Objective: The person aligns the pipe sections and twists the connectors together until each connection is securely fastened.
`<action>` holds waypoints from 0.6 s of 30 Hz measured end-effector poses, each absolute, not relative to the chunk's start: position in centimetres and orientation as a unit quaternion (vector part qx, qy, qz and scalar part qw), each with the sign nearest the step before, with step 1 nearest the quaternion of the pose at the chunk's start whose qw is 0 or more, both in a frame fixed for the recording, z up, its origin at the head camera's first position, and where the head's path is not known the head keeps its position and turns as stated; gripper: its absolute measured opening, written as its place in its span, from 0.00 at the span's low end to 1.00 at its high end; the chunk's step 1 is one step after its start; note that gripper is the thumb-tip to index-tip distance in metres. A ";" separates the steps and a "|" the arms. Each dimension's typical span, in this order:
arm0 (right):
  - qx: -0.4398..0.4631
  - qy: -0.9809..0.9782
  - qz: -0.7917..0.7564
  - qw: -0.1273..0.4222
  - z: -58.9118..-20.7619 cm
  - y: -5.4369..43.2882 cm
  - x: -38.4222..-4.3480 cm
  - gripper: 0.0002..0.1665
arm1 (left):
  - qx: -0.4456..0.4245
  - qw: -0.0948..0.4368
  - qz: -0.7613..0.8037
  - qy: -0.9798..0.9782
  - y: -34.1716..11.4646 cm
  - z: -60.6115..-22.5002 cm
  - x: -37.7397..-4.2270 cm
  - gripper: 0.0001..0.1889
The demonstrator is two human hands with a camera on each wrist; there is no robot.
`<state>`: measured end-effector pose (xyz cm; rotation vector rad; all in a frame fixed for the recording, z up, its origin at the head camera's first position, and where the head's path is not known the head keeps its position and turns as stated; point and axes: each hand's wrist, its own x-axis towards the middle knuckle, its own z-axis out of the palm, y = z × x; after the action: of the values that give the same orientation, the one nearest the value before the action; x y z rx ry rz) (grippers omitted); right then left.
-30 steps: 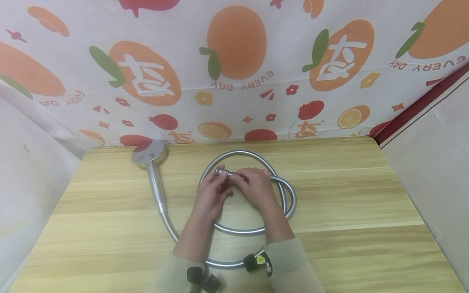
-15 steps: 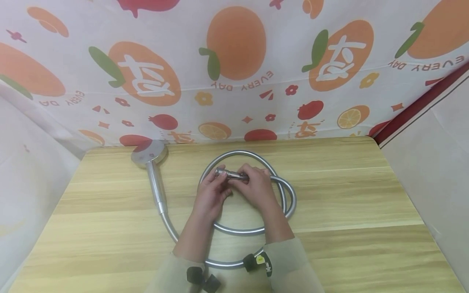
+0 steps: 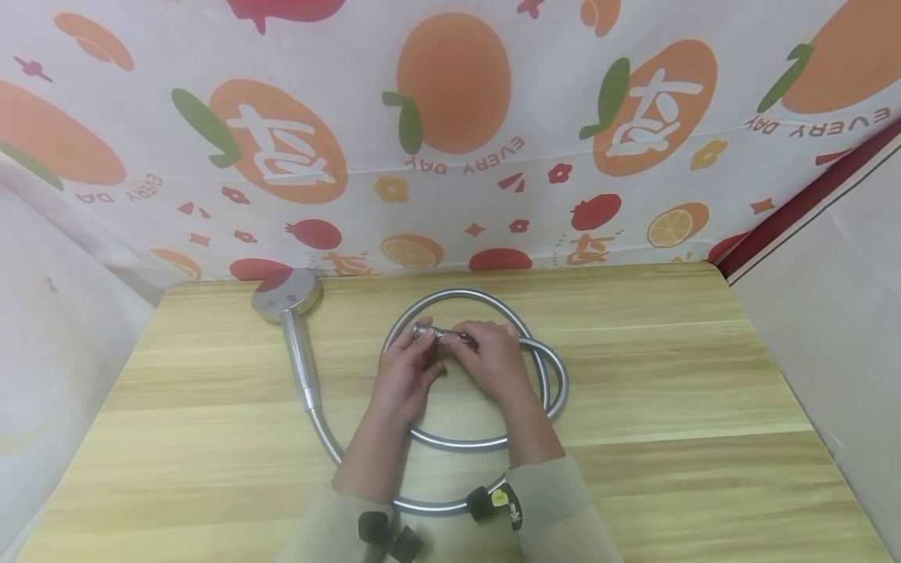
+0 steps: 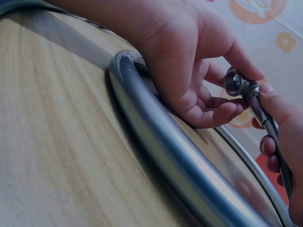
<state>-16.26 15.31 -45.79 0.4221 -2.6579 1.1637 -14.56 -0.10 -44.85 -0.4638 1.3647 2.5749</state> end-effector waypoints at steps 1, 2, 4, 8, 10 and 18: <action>0.140 -0.900 0.399 0.105 -45.8 15.3 -16.3 0.14 | -0.157 0.095 0.868 0.461 -0.1 -44.8 -14.6 0.26; 0.137 -0.899 0.402 0.104 -45.9 15.3 -16.3 0.15 | -0.157 0.096 0.868 0.461 -0.1 -44.8 -14.5 0.26; 0.130 -0.897 0.410 0.103 -45.9 15.3 -16.3 0.17 | -0.158 0.096 0.868 0.462 0.0 -44.7 -14.5 0.26; 0.130 -0.893 0.415 0.113 -46.0 15.3 -16.3 0.18 | -0.161 0.093 0.866 0.465 0.1 -44.7 -14.6 0.24; 0.131 -0.893 0.413 0.121 -46.0 15.3 -16.3 0.16 | -0.160 0.093 0.864 0.469 0.1 -44.7 -14.6 0.23; 0.134 -0.896 0.396 0.147 -45.9 15.2 -16.2 0.15 | -0.162 0.093 0.861 0.473 0.2 -44.8 -14.5 0.14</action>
<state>-16.15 15.17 -45.87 0.3869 -2.5798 1.1403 -14.52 0.15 -44.79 -0.4824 1.4057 2.5554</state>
